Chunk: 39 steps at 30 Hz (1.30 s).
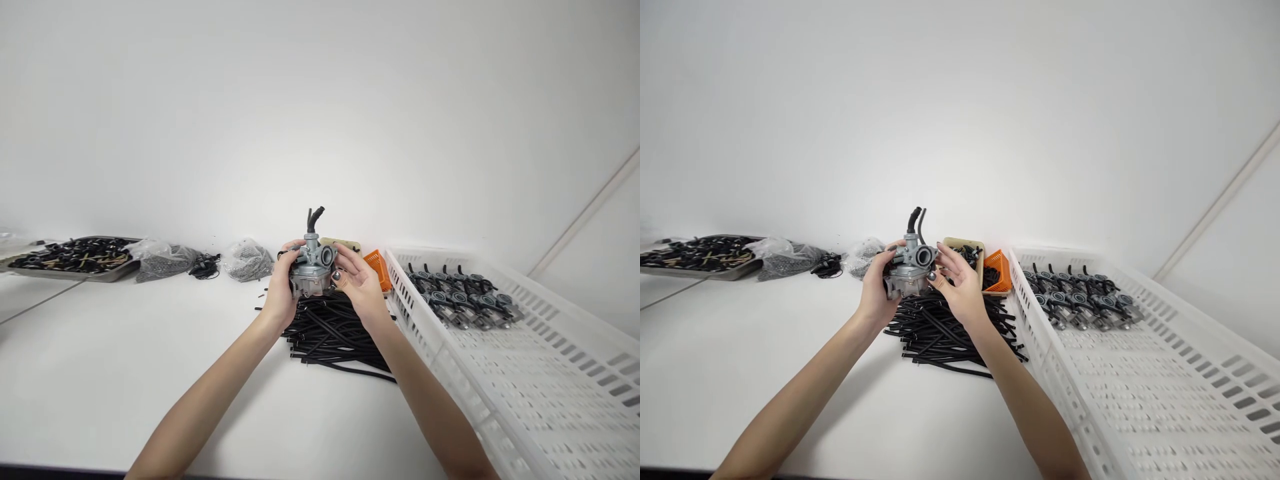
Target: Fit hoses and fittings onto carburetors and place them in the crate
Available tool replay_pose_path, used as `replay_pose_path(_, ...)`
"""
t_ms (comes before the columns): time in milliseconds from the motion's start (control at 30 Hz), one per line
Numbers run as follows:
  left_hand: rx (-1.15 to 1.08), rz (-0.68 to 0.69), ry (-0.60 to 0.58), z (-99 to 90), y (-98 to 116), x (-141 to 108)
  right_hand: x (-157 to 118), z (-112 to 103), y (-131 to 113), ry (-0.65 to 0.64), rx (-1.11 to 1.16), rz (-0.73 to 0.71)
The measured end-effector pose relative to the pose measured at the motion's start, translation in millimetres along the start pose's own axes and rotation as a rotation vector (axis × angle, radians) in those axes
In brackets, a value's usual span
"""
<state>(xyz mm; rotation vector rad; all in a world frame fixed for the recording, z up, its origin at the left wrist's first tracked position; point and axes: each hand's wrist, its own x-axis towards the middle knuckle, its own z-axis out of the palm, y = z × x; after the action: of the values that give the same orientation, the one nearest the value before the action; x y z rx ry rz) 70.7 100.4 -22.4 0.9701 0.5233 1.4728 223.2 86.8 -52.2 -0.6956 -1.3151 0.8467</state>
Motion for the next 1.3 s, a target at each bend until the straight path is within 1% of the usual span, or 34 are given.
replay_pose_path(100,0.008,-0.052,-0.021,1.3,3,-2,3,-5,-2,-0.108,0.033,-0.019)
replay_pose_path(200,-0.017,-0.096,-0.041,3.6,5,-4,3,-7,-7,-0.19,0.099,-0.005)
replay_pose_path(433,-0.085,-0.273,-0.124,3.3,0,-5,0,-8,-12,-0.267,0.175,0.071)
replay_pose_path(567,-0.088,-0.269,-0.136,-0.2,-6,-2,-1,-7,-14,-0.277,0.194,0.075)
replay_pose_path(733,-0.069,-0.276,-0.155,-4.8,-12,2,-1,-8,-18,-0.288,0.156,0.084)
replay_pose_path(967,-0.027,-0.304,-0.173,-3.9,-10,4,0,-12,-18,-0.362,0.178,0.024)
replay_pose_path(1033,-0.036,-0.321,-0.187,-2.3,-7,3,0,-12,-20,-0.354,0.175,0.02)
replay_pose_path(1100,-0.048,-0.339,-0.199,-1.0,-5,2,0,-11,-20,-0.313,0.163,0.015)
replay_pose_path(1167,-0.048,-0.316,-0.179,-0.3,-5,2,3,-12,-19,-0.228,0.13,0.002)
replay_pose_path(1300,-0.029,-0.186,-0.07,-0.7,-8,6,10,-14,-14,-0.002,0.006,-0.025)
